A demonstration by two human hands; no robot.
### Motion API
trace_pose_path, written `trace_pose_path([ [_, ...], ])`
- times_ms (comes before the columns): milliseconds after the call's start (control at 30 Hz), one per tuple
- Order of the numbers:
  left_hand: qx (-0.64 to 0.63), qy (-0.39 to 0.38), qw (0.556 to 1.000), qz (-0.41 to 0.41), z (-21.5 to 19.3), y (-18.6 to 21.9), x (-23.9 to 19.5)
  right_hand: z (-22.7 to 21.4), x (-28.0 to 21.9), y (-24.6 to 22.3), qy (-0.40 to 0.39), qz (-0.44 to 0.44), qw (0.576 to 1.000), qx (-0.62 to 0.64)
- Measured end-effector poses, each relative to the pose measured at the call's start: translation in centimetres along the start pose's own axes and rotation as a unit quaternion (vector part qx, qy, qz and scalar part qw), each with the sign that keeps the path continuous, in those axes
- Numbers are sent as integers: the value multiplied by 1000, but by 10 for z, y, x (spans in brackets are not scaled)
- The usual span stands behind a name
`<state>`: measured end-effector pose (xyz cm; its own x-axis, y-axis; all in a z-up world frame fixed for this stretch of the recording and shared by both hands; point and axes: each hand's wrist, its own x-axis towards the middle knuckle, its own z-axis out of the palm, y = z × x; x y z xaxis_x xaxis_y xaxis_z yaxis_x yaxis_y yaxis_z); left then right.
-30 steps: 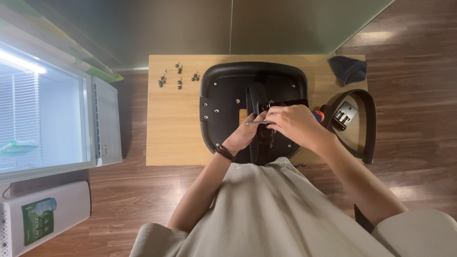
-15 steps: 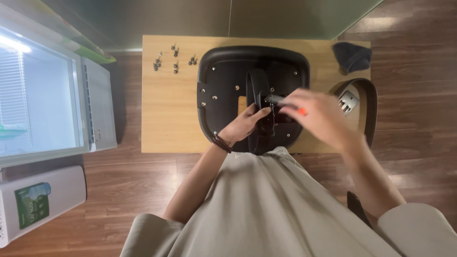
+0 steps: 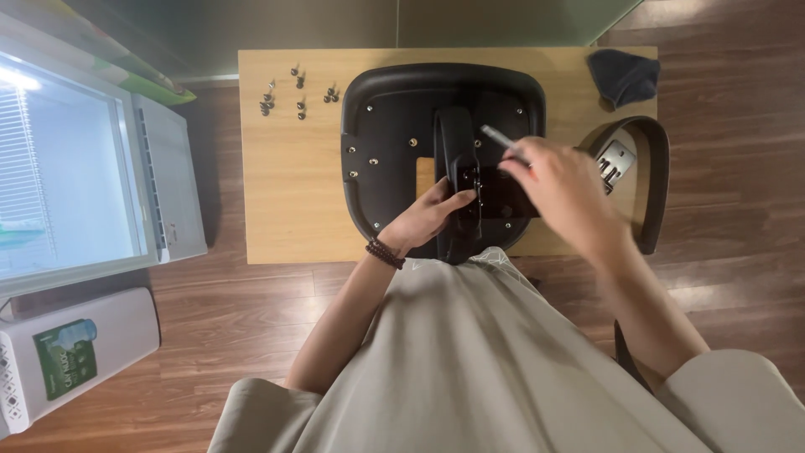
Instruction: The person assembles an office chair seat on a wooden table. They position a black mounting plate and mechanism on the underside of the seat base, align screw holes, and drive screws with an orange and blue screwdriver, picking screws from the table and adjusting the plate and armrest parts as they work.
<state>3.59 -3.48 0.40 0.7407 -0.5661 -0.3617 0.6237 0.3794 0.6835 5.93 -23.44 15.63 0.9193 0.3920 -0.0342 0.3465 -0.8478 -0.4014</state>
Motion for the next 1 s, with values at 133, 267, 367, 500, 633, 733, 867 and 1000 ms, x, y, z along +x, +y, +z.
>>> trace_pose_path([
  [133, -1, 12, 1000, 0, 1, 1, -4, -27, 6, -9, -88, 120, 989, -8],
  [267, 10, 23, 1000, 0, 7, 5, -9, -27, 4, -2, -78, 60, 995, 35],
  [367, 12, 28, 1000, -1, 10, 9, -11, -26, 3, 2, -74, 27, 997, 26],
  [500, 29, 26, 999, 5, 6, 8, -9, -26, 5, -1, -90, 38, 995, -23],
  [633, 58, 31, 998, 6, 2, 6, -7, -20, 4, 1, -48, 11, 999, 2],
  [733, 21, 10, 1000, 22, -3, -2, -2, -20, 5, -1, -31, -1, 999, 19],
  [867, -7, -2, 999, 33, -3, -1, -2, -21, 3, -2, -2, -19, 1000, -6],
  [1000, 4, 13, 1000, 25, -6, -7, 2, -16, -5, -10, 0, -43, 999, 30],
])
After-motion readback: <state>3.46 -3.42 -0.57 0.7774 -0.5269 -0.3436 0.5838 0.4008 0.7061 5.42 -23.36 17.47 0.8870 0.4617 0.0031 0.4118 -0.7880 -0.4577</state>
